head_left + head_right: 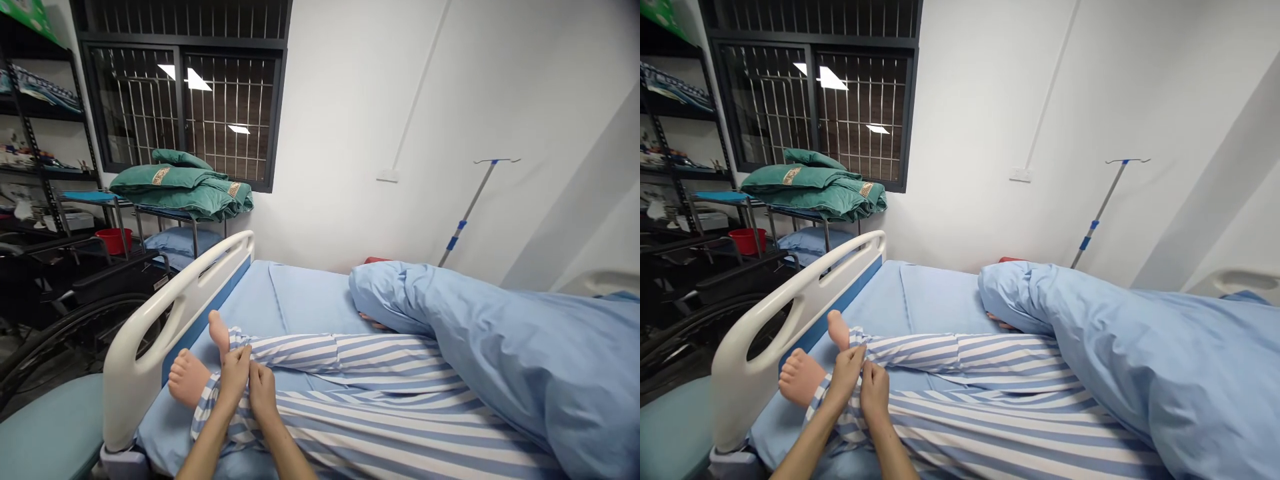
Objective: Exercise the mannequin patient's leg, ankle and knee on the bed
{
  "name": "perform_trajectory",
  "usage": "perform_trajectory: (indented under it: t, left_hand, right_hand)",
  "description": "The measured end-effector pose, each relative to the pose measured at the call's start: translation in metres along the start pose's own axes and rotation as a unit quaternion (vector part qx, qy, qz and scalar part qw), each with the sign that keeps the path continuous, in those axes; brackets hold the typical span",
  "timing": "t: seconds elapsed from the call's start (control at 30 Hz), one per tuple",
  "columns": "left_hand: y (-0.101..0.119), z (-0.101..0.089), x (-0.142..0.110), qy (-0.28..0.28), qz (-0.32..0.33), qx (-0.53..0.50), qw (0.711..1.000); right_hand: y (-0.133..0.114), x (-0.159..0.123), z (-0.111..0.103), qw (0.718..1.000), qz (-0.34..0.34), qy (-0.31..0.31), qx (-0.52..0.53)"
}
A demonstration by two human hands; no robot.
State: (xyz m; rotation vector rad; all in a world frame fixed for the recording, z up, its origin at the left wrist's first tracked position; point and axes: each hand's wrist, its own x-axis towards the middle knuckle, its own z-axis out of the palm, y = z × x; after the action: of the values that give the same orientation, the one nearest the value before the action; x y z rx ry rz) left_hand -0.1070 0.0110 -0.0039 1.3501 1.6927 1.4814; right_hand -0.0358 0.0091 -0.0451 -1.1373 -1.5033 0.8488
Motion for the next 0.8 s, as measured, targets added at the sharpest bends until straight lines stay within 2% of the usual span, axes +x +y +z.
perform_trajectory:
  t: [0.07, 0.13, 0.27, 0.37, 0.47, 0.6, 0.7, 0.8]
  left_hand:
    - [0.004, 0.005, -0.001, 0.012, -0.005, -0.058, 0.998]
    - [-0.004, 0.011, -0.009, 0.02, -0.01, -0.056, 0.998]
    - [-0.039, 0.02, -0.027, 0.053, 0.014, 0.128, 0.99]
    - [-0.052, 0.02, -0.032, 0.052, 0.02, 0.234, 0.971]
    - [-0.047, 0.019, -0.031, 0.029, 0.022, 0.284, 0.958]
    - [-0.033, 0.02, -0.033, 0.005, 0.016, 0.346, 0.938]
    - [-0.027, 0.022, -0.038, -0.018, 0.035, 0.398, 0.916]
    - [-0.025, 0.021, -0.041, -0.023, 0.035, 0.41, 0.911]
  right_hand:
    - [0.001, 0.001, -0.002, 0.999, 0.004, -0.004, 0.034]
    - [0.002, 0.001, -0.003, 0.998, 0.012, 0.003, 0.058]
    - [0.002, -0.002, -0.003, 0.998, 0.023, 0.046, 0.048]
    - [0.001, -0.003, -0.001, 0.998, 0.021, 0.054, 0.032]
    - [-0.002, 0.0, -0.005, 0.998, 0.029, 0.034, 0.038]
    - [-0.017, 0.008, -0.026, 0.998, 0.043, 0.011, 0.046]
    - [-0.034, 0.01, -0.042, 0.998, 0.014, 0.021, 0.053]
    - [-0.037, 0.006, -0.042, 0.998, -0.004, 0.008, 0.068]
